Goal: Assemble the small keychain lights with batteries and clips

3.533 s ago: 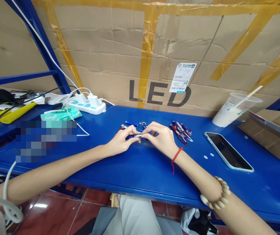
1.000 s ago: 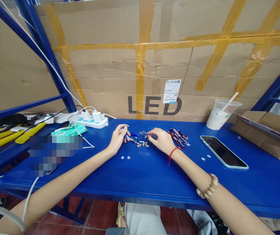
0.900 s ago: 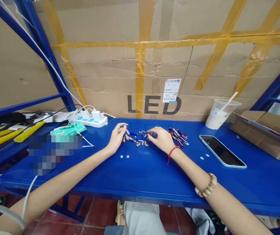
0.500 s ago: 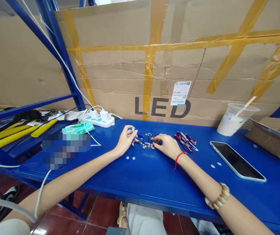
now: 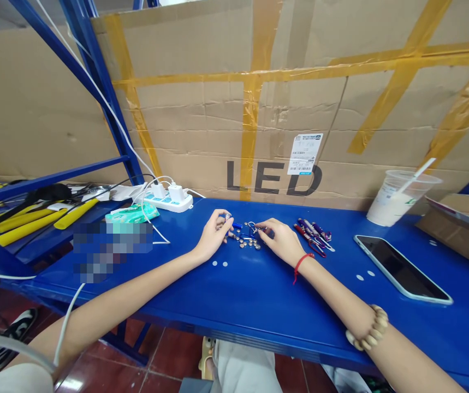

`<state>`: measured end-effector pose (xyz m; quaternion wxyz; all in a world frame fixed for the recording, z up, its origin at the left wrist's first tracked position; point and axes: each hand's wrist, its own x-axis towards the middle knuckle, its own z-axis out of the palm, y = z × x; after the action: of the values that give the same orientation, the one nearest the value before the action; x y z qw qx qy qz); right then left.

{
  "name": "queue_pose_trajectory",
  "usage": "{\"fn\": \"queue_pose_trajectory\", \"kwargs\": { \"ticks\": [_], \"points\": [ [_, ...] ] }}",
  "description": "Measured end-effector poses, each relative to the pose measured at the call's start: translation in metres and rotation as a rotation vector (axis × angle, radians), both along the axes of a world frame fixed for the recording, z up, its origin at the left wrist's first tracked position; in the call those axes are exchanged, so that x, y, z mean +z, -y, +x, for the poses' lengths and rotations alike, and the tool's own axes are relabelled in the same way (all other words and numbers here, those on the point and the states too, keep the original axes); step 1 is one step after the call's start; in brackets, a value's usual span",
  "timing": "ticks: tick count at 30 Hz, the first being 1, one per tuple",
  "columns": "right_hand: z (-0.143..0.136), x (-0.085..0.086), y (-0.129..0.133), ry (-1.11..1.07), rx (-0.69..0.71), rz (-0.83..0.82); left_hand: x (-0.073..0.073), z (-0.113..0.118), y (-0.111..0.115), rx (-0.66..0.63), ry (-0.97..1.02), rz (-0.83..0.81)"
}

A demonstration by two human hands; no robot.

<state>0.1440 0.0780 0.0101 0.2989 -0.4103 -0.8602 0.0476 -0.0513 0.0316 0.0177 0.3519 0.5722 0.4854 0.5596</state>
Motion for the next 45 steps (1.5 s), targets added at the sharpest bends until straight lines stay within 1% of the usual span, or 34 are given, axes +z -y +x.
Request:
{"fn": "queue_pose_trajectory", "kwargs": {
  "ticks": [6,12,15,20,28,32,35,40,43,45],
  "points": [
    [0.0,0.0,-0.001,-0.072,-0.005,0.012,0.003,0.002,0.003,-0.007,-0.032,0.01],
    [0.0,0.005,0.001,-0.139,-0.021,0.003,0.001,-0.001,0.001,0.018,-0.08,0.075],
    [-0.001,0.007,0.004,-0.156,-0.025,0.015,0.0,0.0,0.001,-0.011,-0.061,0.084],
    [0.0,0.009,0.006,-0.151,0.007,0.01,0.0,0.003,0.002,-0.054,-0.079,0.076],
    [0.0,0.007,0.007,-0.102,-0.022,-0.001,-0.002,0.004,0.002,-0.08,-0.03,0.077],
    [-0.001,0.009,0.007,-0.117,-0.005,0.054,-0.001,0.003,0.003,-0.092,-0.05,0.068],
    [-0.001,0.011,0.009,-0.105,-0.033,0.089,0.0,0.002,0.004,-0.104,-0.063,0.076],
    [-0.001,0.012,0.01,-0.085,-0.096,0.083,0.001,0.003,0.006,-0.108,-0.052,0.097],
    [0.0,0.012,0.007,-0.124,-0.118,0.083,0.0,0.003,0.006,-0.075,-0.099,0.152],
    [0.0,0.012,0.006,-0.201,-0.111,0.032,0.0,0.003,0.006,-0.061,-0.135,0.175]
  ]
}}
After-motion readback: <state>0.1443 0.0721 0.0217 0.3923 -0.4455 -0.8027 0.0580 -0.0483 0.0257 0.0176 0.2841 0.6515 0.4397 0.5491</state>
